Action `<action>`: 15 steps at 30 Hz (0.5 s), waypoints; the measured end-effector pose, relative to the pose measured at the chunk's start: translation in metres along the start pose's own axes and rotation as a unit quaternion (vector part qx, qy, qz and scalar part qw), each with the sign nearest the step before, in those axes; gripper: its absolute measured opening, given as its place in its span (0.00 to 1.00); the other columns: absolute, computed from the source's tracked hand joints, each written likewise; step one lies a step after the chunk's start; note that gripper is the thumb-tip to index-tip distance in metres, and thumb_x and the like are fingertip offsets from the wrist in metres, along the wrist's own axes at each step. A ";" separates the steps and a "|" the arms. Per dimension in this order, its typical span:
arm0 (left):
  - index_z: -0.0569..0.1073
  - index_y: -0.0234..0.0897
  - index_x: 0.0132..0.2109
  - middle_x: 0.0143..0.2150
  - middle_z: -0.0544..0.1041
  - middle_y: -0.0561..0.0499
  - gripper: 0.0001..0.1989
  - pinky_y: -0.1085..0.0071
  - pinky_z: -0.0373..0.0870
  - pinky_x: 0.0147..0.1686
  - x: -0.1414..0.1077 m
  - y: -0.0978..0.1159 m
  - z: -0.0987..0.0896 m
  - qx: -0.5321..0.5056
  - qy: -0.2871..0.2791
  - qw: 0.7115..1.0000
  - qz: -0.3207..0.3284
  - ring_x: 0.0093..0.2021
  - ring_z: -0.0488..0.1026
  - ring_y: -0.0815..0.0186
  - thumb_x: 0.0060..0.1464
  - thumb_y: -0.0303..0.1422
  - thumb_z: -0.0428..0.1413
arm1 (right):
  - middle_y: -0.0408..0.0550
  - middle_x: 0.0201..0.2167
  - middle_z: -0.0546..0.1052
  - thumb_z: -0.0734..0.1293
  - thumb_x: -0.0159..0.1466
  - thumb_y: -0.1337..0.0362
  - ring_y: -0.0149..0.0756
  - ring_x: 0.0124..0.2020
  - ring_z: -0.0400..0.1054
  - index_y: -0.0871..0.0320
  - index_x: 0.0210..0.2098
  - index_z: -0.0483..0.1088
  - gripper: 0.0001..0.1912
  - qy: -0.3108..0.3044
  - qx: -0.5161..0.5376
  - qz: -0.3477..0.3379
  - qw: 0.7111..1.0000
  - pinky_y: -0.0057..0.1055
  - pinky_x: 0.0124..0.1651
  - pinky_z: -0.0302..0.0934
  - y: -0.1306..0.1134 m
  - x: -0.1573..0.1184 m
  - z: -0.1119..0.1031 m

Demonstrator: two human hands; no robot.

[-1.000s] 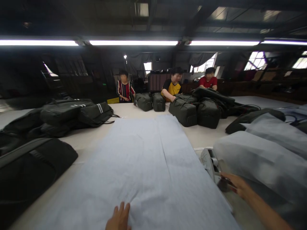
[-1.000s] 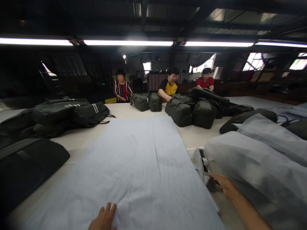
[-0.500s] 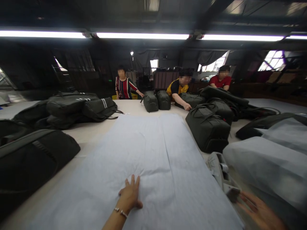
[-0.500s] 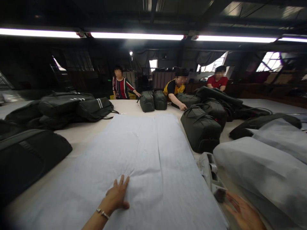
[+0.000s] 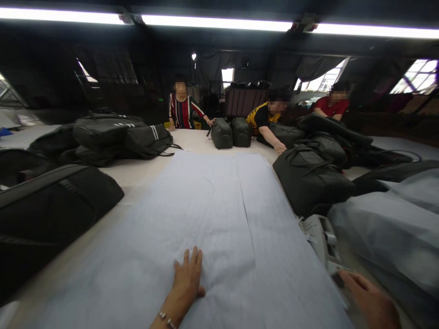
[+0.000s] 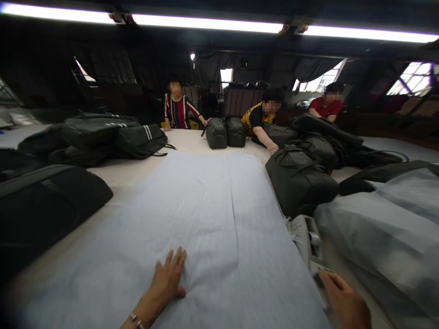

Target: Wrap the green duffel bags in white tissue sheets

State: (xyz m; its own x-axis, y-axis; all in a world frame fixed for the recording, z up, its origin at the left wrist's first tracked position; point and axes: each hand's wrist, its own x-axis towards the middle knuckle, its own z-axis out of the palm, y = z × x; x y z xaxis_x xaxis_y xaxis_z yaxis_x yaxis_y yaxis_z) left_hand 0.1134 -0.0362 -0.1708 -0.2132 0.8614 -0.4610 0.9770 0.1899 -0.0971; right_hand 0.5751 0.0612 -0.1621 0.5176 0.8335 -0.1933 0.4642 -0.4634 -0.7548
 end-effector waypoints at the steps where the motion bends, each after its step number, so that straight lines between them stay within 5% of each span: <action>1: 0.49 0.44 0.69 0.72 0.46 0.41 0.54 0.36 0.56 0.59 -0.004 0.000 0.001 -0.003 0.001 1.000 -0.008 0.70 0.44 0.40 0.38 0.33 0.67 | 0.57 0.38 0.78 0.67 0.44 0.46 0.57 0.42 0.72 0.48 0.25 0.74 0.16 -0.009 -0.009 -0.031 0.999 0.52 0.51 0.66 -0.020 -0.016 0.008; 4: 0.49 0.45 0.69 0.73 0.43 0.42 0.53 0.37 0.59 0.57 -0.014 -0.004 -0.002 -0.016 -0.006 1.000 -0.024 0.70 0.43 0.40 0.39 0.33 0.66 | 0.51 0.39 0.78 0.67 0.49 0.45 0.48 0.38 0.73 0.53 0.33 0.76 0.21 -0.190 0.065 -0.138 0.970 0.44 0.45 0.69 -0.094 -0.077 0.062; 6: 0.48 0.45 0.69 0.73 0.42 0.41 0.53 0.37 0.58 0.57 -0.023 -0.011 -0.007 -0.021 -0.019 0.999 -0.039 0.71 0.42 0.41 0.39 0.32 0.66 | 0.49 0.30 0.77 0.67 0.55 0.48 0.41 0.34 0.72 0.57 0.30 0.75 0.17 -0.373 0.109 -0.209 0.898 0.36 0.38 0.68 -0.144 -0.116 0.112; 9: 0.48 0.46 0.69 0.73 0.41 0.42 0.51 0.37 0.58 0.58 -0.039 -0.030 -0.009 -0.019 -0.029 0.997 -0.073 0.71 0.41 0.44 0.42 0.29 0.64 | 0.44 0.23 0.74 0.69 0.54 0.55 0.33 0.26 0.68 0.60 0.29 0.74 0.13 -0.544 0.129 -0.211 0.802 0.30 0.31 0.64 -0.197 -0.145 0.182; 12: 0.47 0.47 0.69 0.73 0.40 0.46 0.48 0.38 0.58 0.58 -0.057 -0.057 -0.002 -0.022 -0.040 0.993 -0.111 0.71 0.40 0.47 0.44 0.26 0.61 | 0.43 0.22 0.74 0.72 0.51 0.58 0.30 0.24 0.67 0.62 0.30 0.74 0.12 -0.631 0.094 -0.187 0.747 0.28 0.29 0.61 -0.220 -0.141 0.228; 15: 0.47 0.48 0.69 0.73 0.41 0.48 0.44 0.41 0.62 0.56 -0.073 -0.098 0.014 -0.034 -0.036 0.987 -0.155 0.71 0.41 0.49 0.48 0.25 0.57 | 0.45 0.22 0.75 0.74 0.50 0.58 0.31 0.24 0.68 0.64 0.28 0.74 0.14 -0.654 0.070 -0.170 0.734 0.27 0.27 0.59 -0.222 -0.124 0.257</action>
State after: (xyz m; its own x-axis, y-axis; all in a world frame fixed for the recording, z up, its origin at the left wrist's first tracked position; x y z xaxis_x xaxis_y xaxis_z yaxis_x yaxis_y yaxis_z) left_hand 0.0336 -0.1244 -0.1395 -0.4985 0.7215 -0.4807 0.8619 0.4719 -0.1855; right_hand 0.2228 0.1378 -0.1312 -0.7860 0.5126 -0.3456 0.2806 -0.2024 -0.9383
